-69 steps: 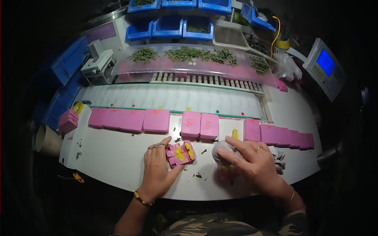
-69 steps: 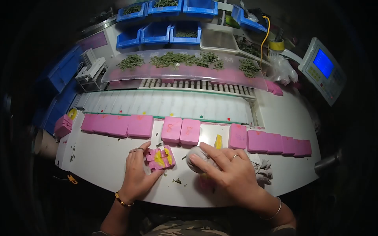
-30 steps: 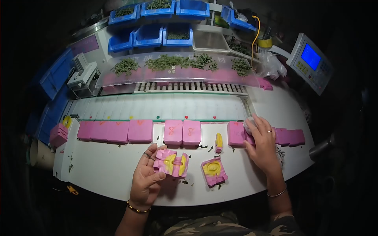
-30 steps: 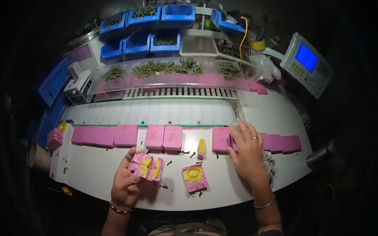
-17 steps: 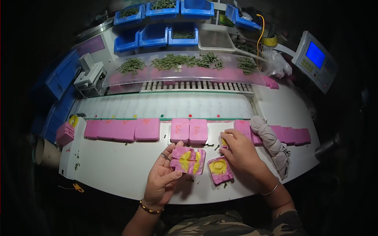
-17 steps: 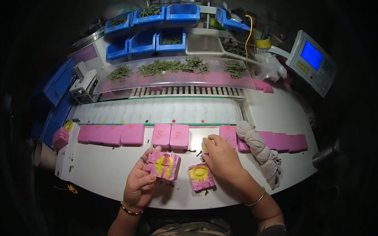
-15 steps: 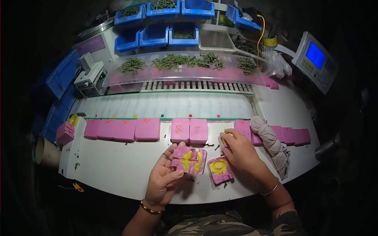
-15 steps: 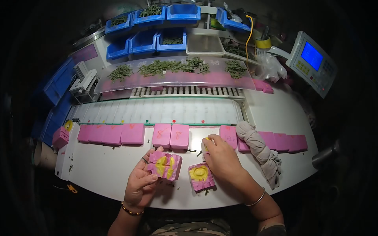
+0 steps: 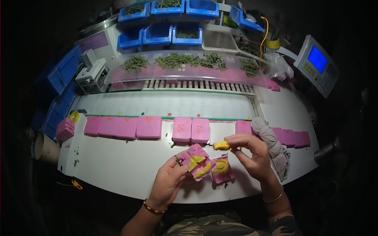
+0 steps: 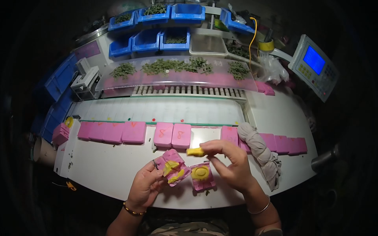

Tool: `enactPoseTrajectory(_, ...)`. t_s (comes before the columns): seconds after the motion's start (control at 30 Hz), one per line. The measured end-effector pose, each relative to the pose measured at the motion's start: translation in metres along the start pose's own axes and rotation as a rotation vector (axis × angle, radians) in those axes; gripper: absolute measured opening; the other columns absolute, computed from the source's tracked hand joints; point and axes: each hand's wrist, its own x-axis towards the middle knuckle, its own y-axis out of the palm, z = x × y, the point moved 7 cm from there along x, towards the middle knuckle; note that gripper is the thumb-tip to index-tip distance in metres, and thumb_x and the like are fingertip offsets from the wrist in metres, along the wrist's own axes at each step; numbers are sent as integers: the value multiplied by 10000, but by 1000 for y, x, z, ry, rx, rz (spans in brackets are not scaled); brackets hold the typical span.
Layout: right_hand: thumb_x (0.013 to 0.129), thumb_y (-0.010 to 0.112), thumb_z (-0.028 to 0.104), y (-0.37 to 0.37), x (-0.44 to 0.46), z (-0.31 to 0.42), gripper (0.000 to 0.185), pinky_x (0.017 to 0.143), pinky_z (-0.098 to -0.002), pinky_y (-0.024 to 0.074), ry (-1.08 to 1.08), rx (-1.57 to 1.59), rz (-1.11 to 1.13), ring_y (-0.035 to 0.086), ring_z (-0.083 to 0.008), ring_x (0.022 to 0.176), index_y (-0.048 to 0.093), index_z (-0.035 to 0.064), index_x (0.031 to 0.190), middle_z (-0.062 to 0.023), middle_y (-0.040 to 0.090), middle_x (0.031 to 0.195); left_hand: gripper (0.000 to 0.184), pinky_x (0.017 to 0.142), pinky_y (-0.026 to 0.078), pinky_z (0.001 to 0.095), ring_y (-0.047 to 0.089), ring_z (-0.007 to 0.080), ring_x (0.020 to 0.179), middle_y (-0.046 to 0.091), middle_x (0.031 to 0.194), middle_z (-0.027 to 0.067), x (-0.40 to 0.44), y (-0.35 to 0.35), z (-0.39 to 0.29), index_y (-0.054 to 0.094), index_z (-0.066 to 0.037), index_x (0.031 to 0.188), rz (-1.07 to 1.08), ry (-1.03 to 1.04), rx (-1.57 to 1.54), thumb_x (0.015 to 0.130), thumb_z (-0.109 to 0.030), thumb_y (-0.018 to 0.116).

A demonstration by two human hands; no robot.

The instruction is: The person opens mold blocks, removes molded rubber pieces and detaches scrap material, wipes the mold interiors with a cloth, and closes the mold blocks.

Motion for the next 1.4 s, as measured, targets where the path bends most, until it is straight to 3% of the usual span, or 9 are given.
enactPoseTrajectory(0.13,752,698,-105,19,-7,37,330,851,-342,544,-248,72,277,678,-259,985,691,24,1055,-126,691,1086,459,873,562,333,647,209,1056,607,1224,166,2,1,5,394,65,1382,35,-21,104,972,-113,503)
enactPoseTrajectory(0.27,734,734,-53,31,-16,46,340,778,-340,557,-363,-43,302,672,-258,931,697,53,1055,-107,674,1060,458,787,574,307,658,166,983,632,1171,142,0,7,8,358,60,1408,102,-55,165,1020,-150,481)
enactPoseTrajectory(0.33,724,742,-41,34,-21,47,350,753,-336,560,-411,-111,299,670,-258,909,699,63,1055,-101,667,1050,448,798,585,340,669,224,1003,615,1203,186,0,8,4,374,62,1396,65,-28,234,1008,-144,465)
enactPoseTrajectory(0.73,720,709,-95,42,-45,48,474,756,-322,560,-444,-151,185,637,-250,924,702,100,1151,-104,607,1065,406,946,519,355,614,222,1116,595,1227,163,-2,12,20,435,62,1312,133,-126,15,1005,-191,518)
enactPoseTrajectory(0.93,771,671,-129,45,-55,24,369,843,-332,526,-129,139,217,569,-204,1022,704,51,1091,-90,538,1081,441,936,533,339,620,195,1099,594,1225,161,-6,25,11,417,61,1331,187,-48,147,967,-103,606)
enactPoseTrajectory(1.0,815,648,-126,49,-59,6,278,875,-332,510,205,656,135,541,-164,1059,663,20,1051,-76,505,1127,456,941,529,332,614,192,1104,592,1227,155,-7,27,10,414,61,1338,196,-26,177,956,-81,618)
enactPoseTrajectory(1.07,833,642,-118,52,-60,-1,323,939,-314,488,198,662,182,534,-152,1082,573,10,1121,-74,491,1173,472,947,524,326,608,189,1110,589,1230,150,-9,30,8,410,60,1344,206,-4,208,944,-58,631)
enactPoseTrajectory(1.13,812,661,-119,58,-65,-9,477,983,-318,467,456,1015,81,538,-169,1109,478,12,1234,-89,494,1182,499,965,510,315,591,180,1126,579,1236,136,-11,33,4,411,57,1351,198,35,229,922,-26,652)
enactPoseTrajectory(1.4,870,653,-51,61,-71,-7,400,1021,-340,437,495,983,122,535,-175,1160,491,14,1230,-108,520,1241,474,993,487,304,566,145,1139,569,1240,92,-14,37,7,475,46,1313,231,67,242,889,8,682)
